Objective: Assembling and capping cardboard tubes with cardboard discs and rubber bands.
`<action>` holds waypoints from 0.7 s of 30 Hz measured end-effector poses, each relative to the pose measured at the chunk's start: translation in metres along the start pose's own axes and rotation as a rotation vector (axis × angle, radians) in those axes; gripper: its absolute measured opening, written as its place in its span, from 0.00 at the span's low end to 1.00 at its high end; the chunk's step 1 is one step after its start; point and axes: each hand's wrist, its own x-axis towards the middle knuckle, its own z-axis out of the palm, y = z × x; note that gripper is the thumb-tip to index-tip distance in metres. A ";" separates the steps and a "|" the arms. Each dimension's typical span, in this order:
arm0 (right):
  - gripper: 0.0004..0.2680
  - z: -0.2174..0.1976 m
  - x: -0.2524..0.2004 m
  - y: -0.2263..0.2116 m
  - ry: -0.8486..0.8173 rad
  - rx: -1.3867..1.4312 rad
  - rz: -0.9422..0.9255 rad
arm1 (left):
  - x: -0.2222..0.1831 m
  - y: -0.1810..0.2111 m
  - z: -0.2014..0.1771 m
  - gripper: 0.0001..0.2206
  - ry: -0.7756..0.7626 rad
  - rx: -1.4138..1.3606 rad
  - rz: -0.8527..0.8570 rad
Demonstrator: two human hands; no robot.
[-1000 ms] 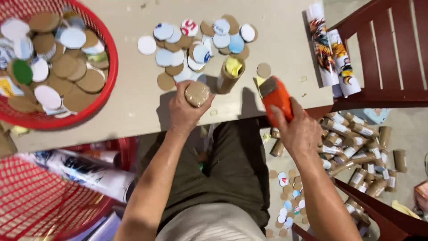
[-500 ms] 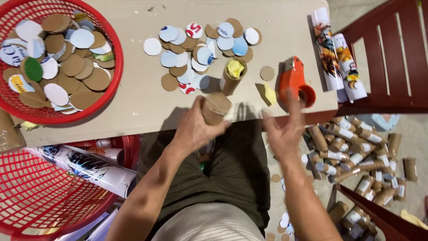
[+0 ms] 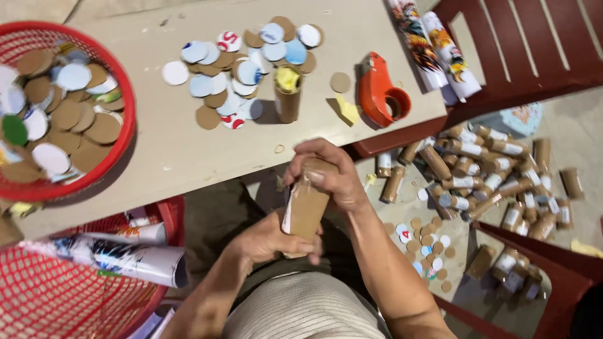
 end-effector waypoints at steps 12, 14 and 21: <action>0.23 0.013 0.038 0.023 0.712 -0.344 -0.128 | 0.046 0.009 0.016 0.27 1.213 1.148 -0.082; 0.22 0.005 0.027 0.022 0.782 -0.384 -0.091 | 0.039 0.011 0.012 0.26 1.039 1.061 0.008; 0.23 -0.018 -0.024 0.009 0.509 -0.198 -0.034 | 0.010 -0.008 -0.048 0.28 0.449 0.543 -0.103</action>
